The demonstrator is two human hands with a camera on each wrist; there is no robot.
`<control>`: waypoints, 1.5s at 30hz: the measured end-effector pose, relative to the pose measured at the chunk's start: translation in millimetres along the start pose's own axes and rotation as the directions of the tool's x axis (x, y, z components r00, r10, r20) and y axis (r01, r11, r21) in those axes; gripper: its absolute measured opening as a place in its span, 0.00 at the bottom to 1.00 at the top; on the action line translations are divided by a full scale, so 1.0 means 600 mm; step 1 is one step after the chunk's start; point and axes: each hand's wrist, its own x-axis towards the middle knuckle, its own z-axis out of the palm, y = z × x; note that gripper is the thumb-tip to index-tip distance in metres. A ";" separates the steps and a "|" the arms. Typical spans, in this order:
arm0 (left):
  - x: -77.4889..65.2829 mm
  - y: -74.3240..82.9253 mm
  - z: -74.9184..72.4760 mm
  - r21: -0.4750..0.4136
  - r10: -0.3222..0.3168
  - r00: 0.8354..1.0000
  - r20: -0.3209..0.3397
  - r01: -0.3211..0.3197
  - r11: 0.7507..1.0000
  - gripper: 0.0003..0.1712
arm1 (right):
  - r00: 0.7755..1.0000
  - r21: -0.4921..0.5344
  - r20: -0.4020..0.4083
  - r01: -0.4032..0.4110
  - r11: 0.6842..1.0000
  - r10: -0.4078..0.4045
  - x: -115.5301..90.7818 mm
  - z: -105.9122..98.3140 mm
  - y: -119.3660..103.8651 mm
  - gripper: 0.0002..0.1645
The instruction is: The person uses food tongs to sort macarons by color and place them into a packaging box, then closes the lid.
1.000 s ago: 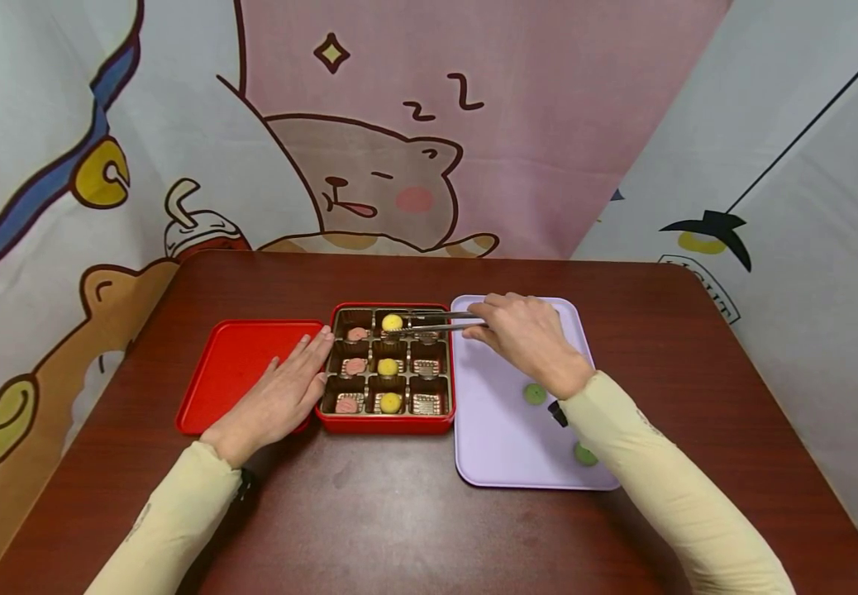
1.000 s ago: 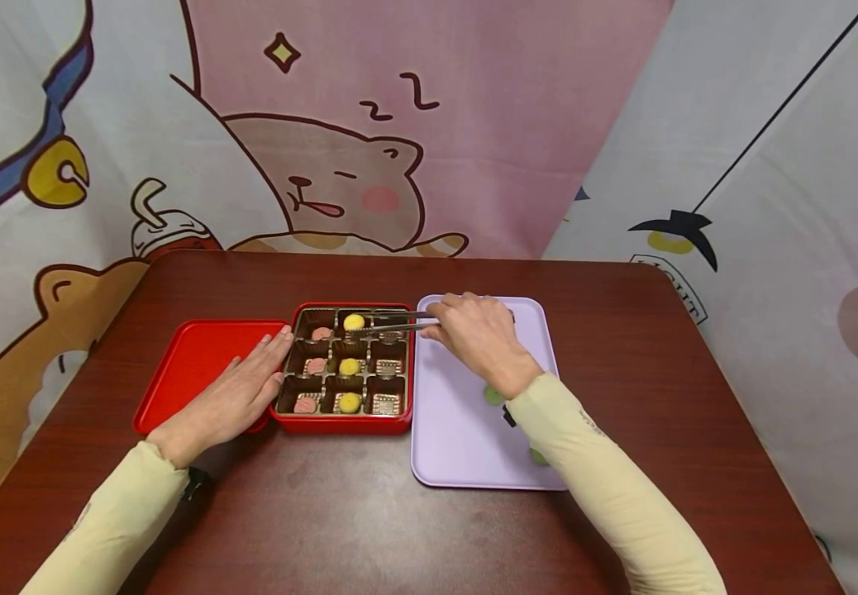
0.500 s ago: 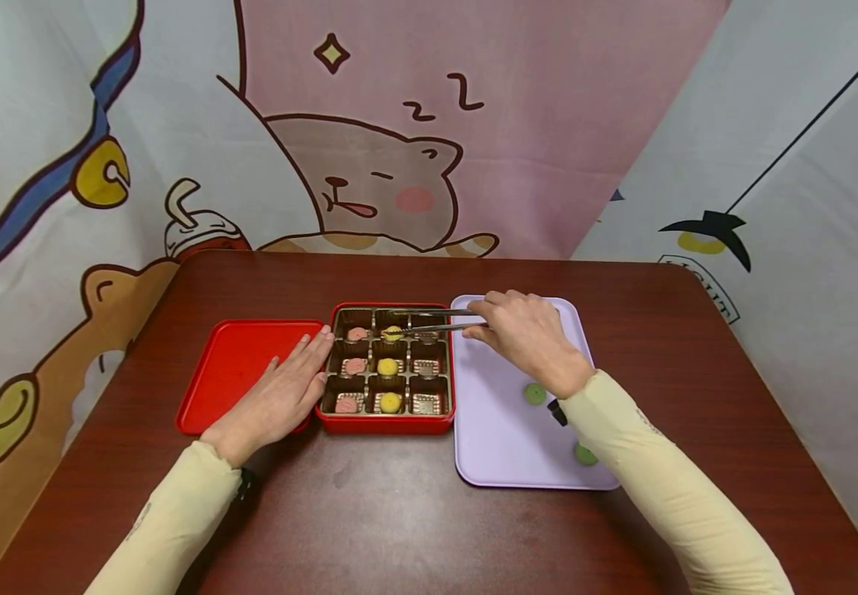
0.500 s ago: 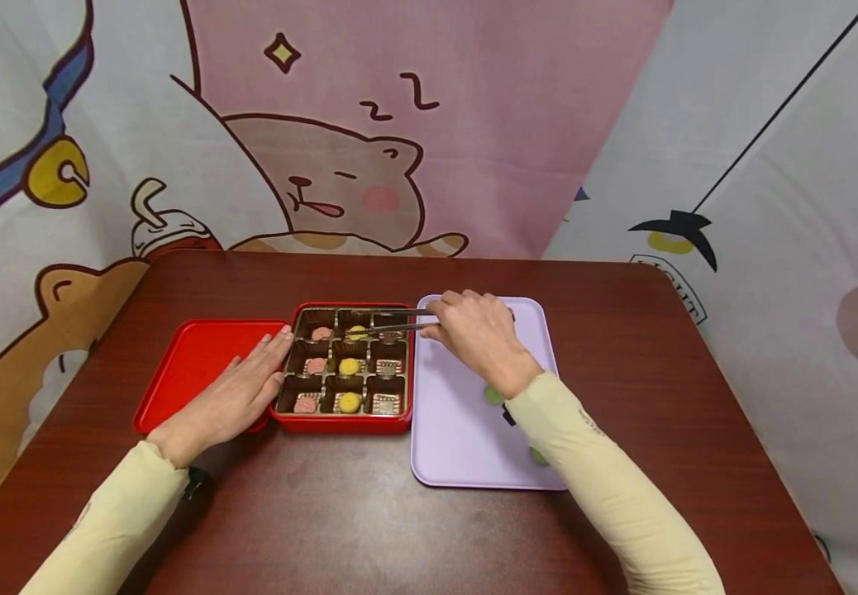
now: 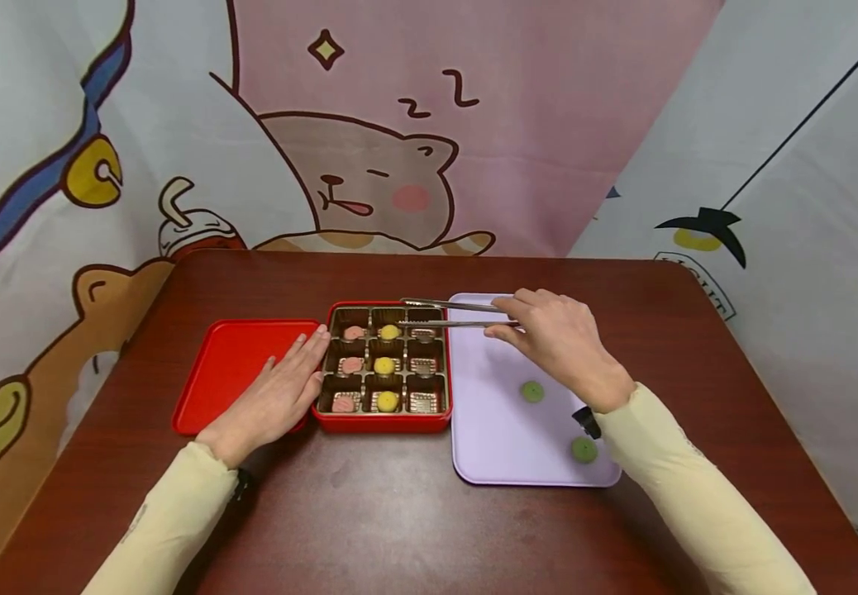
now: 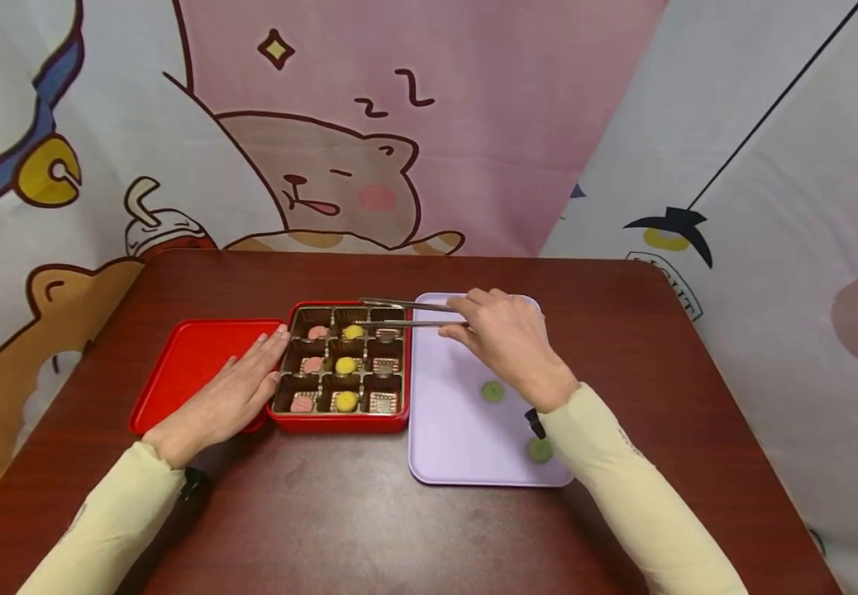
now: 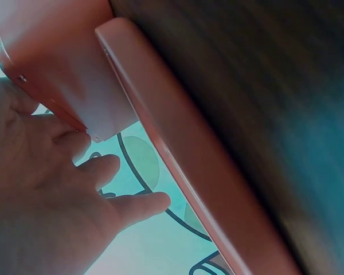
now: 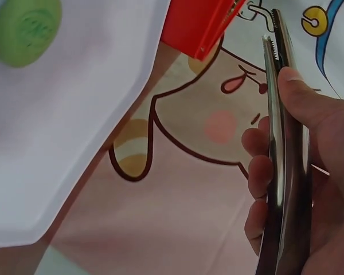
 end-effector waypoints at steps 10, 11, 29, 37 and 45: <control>-0.002 -0.003 -0.002 -0.002 -0.006 1.000 -0.001 0.006 1.000 0.39 | 0.999 0.013 -0.017 -0.041 0.999 0.041 -0.053 -0.035 0.020 0.27; -0.002 -0.004 -0.002 -0.002 -0.006 1.000 0.000 0.006 1.000 0.39 | 0.999 0.012 -0.017 -0.046 0.999 0.047 -0.059 -0.038 0.022 0.27; 0.001 -0.002 -0.003 0.002 -0.007 1.000 0.010 0.006 1.000 0.39 | 0.991 0.065 -0.043 -0.121 0.991 0.124 -0.158 -0.067 0.052 0.26; 0.000 -0.003 -0.003 -0.003 0.000 1.000 0.010 0.000 1.000 0.39 | 0.988 0.047 -0.044 -0.149 0.988 0.151 -0.195 -0.074 0.072 0.28; 0.000 -0.003 -0.002 -0.006 0.006 1.000 0.008 -0.006 1.000 0.39 | 0.984 0.033 -0.019 -0.174 0.984 0.175 -0.227 -0.082 0.090 0.31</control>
